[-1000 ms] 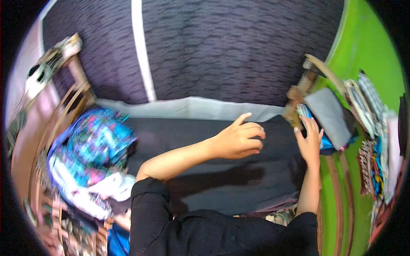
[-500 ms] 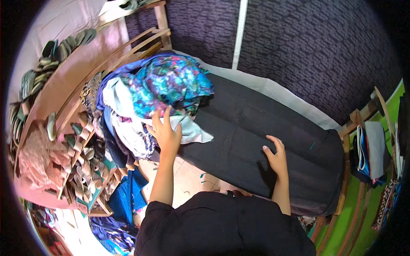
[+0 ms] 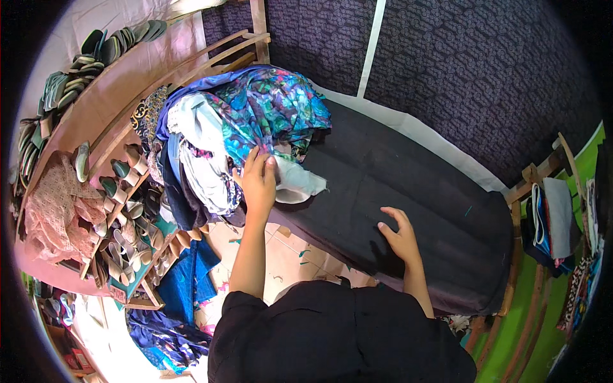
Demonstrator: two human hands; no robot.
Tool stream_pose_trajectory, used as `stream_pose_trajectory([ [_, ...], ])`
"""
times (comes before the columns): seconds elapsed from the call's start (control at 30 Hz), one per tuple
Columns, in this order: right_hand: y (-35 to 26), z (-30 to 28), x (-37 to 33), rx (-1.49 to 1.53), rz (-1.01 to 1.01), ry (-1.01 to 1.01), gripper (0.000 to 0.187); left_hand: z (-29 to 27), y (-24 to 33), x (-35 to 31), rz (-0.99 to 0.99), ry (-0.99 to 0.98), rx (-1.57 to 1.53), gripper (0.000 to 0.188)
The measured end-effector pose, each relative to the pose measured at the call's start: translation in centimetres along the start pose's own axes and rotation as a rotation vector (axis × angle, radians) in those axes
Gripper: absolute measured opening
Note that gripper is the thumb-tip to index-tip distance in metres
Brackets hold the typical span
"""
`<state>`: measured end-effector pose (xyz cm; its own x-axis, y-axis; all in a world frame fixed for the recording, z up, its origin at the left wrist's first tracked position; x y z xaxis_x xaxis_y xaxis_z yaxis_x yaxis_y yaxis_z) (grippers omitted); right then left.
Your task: Folding different pieces of fabric and organizing them on a shelf.
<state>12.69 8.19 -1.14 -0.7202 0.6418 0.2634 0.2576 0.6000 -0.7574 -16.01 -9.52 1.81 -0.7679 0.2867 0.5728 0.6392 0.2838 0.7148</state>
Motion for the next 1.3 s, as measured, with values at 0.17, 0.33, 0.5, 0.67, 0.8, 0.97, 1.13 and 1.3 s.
stream_pose_trajectory([
  [0.17,-1.1,0.6,-3.5,0.017,0.063,-0.072,0.045,-1.5,4.3,-5.2,-0.02,0.055,-0.387,0.021],
  [0.33,-2.3,1.0,-8.3,0.174,0.148,-0.098,0.081,0.1,10.7,-12.9,-0.039,-0.25,-0.662,0.02],
  [0.5,-3.1,1.6,-13.8,0.182,0.085,-0.061,0.108,-1.5,13.3,-20.2,-0.007,-0.472,-0.698,0.02],
  [0.67,-5.5,2.9,-16.1,0.229,-0.024,-0.073,0.101,-4.8,14.4,-23.1,-0.027,-0.588,-0.71,0.02],
  [0.8,-6.1,3.9,-17.9,0.13,-0.324,0.079,0.079,-7.5,17.1,-28.2,0.22,-0.89,-0.735,0.017],
  [0.97,-6.7,3.7,-19.9,0.222,-0.29,0.106,0.049,-9.8,15.6,-28.5,0.113,-0.895,-0.84,0.019],
  [1.13,-5.4,1.3,-21.8,0.213,-0.291,0.148,0.051,-11.4,10.4,-25.9,-0.007,-0.587,-0.599,0.048],
  [1.3,-3.5,-1.7,-25.0,0.184,-0.264,0.233,0.053,-11.7,6.1,-21.6,0.092,-0.347,-0.315,0.063],
])
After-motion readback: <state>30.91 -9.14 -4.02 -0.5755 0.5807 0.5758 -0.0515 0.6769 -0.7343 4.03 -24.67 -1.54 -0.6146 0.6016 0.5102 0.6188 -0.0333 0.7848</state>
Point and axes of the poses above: each hand's wrist, its own x-axis towards the middle knuckle, its own z-axis out of the palm, y = z × x, the point moved 6 cm from there along x, towards the middle knuckle, and after that the axes turned 3 degrees about -x, right-handed, at the moved point
